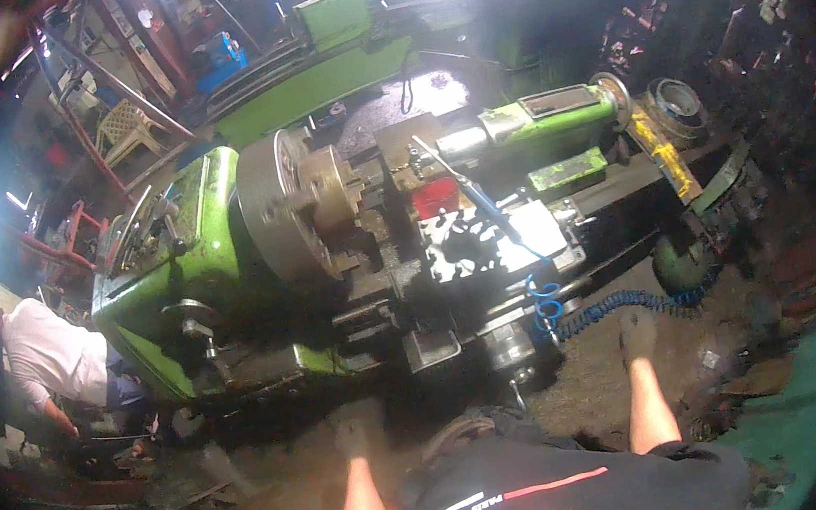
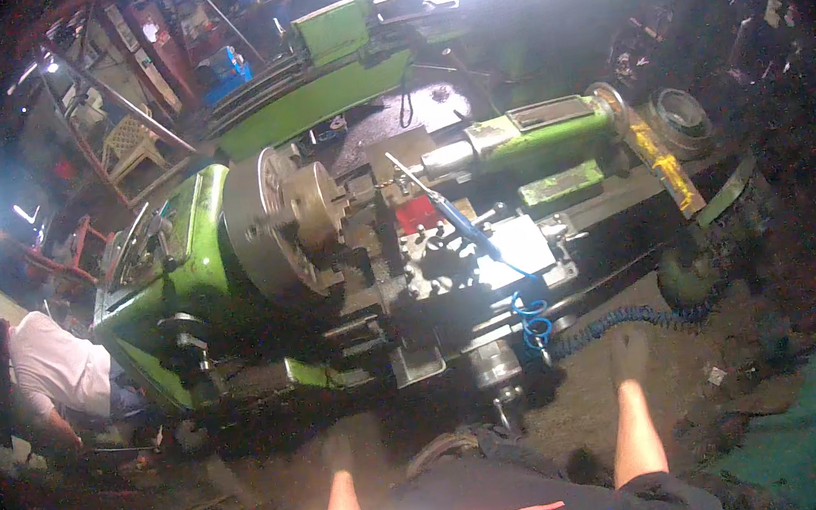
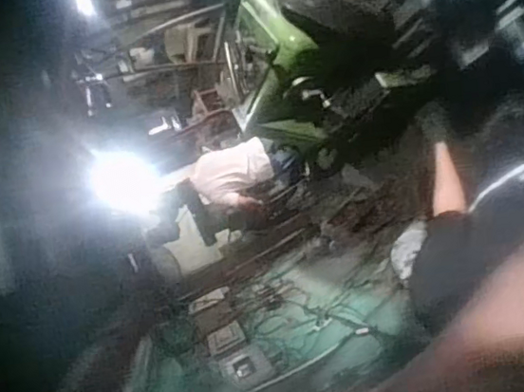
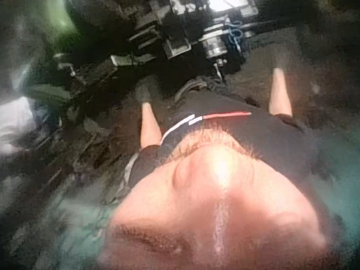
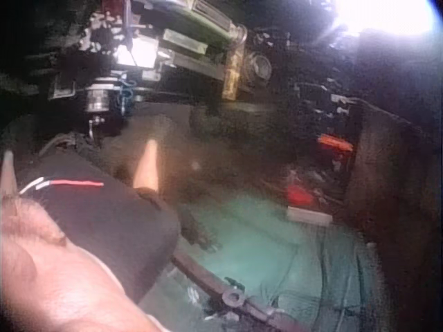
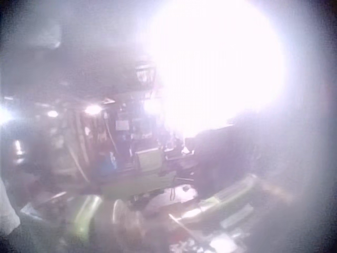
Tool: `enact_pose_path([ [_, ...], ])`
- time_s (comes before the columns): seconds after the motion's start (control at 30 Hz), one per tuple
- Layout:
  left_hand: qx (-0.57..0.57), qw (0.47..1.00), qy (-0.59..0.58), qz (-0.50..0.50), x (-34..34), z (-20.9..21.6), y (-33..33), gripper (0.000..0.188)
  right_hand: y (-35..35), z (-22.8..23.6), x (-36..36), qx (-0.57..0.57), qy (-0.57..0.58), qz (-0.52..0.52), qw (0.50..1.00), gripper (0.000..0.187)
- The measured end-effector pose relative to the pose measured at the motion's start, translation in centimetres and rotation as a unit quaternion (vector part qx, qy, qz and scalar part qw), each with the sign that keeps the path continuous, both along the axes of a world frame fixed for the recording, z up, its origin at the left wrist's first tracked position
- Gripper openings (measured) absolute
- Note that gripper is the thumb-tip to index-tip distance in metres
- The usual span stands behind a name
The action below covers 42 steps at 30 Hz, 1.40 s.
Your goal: The person operates a green metal lathe, using a wrench to tighten the chuck and a pneumatic tool to adjust the tailstock. They then manually rotate the chuck and use a file to smooth the metal workpiece while the lathe is running.
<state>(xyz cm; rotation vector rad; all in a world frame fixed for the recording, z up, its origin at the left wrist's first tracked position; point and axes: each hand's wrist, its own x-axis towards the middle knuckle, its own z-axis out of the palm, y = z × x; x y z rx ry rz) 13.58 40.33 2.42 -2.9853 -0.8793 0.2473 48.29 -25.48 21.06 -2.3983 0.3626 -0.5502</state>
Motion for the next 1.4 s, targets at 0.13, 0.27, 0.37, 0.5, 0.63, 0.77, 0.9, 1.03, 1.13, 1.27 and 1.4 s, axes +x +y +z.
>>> enact_pose_path([
  [0.13, -0.132, 0.988, 0.042, 0.071, -5.2, -3.2, -6.6, 0.046, -7.4, -6.1, -14.9, -0.09, 0.438, -0.023, 0.894, 0.043],
  [0.27, -0.222, 0.929, -0.248, 0.163, -1.5, -1.4, -8.8, 0.044, -13.4, -7.9, -26.2, -0.173, 0.552, 0.008, 0.815, 0.056],
  [0.37, -0.36, 0.873, -0.261, 0.2, 6.2, 12.1, -11.8, 0.045, -14.6, -6.6, -25.0, -0.155, 0.555, 0.006, 0.817, 0.055],
  [0.5, -0.327, 0.872, -0.342, 0.128, 13.9, 17.1, -14.3, 0.041, -16.6, -5.2, -21.7, -0.119, 0.483, -0.003, 0.867, 0.055],
  [0.63, -0.329, 0.836, -0.435, 0.057, 20.2, 22.5, -16.7, 0.038, -16.8, -3.9, -15.4, -0.076, 0.353, 0.018, 0.932, 0.054],
  [0.77, -0.311, 0.815, -0.487, 0.03, 25.0, 28.1, -19.5, 0.042, -17.5, -2.9, -10.9, -0.029, 0.33, 0.051, 0.942, 0.053],
  [0.9, -0.256, 0.799, -0.541, 0.06, 31.2, 29.2, -20.9, 0.048, -23.5, -6.0, -10.7, -0.015, 0.309, 0.038, 0.95, 0.055],
  [1.03, -0.227, 0.805, -0.529, 0.143, 36.7, 32.5, -23.4, 0.052, -32.8, -9.4, -13.0, -0.076, 0.366, 0.01, 0.927, 0.059],
  [1.13, -0.302, 0.807, -0.469, 0.192, 38.6, 35.7, -25.3, 0.054, -37.0, -9.2, -14.5, 0.032, 0.46, -0.018, 0.887, 0.062],
  [1.27, -0.133, 0.86, -0.446, 0.209, 42.1, 31.3, -24.2, 0.062, -41.1, -8.0, -15.4, 0.026, 0.489, -0.038, 0.871, 0.06],
  [1.4, -0.065, 0.84, -0.451, 0.295, 43.5, 31.1, -24.0, 0.056, -42.1, -7.9, -13.0, -0.011, 0.482, -0.018, 0.876, 0.058],
])
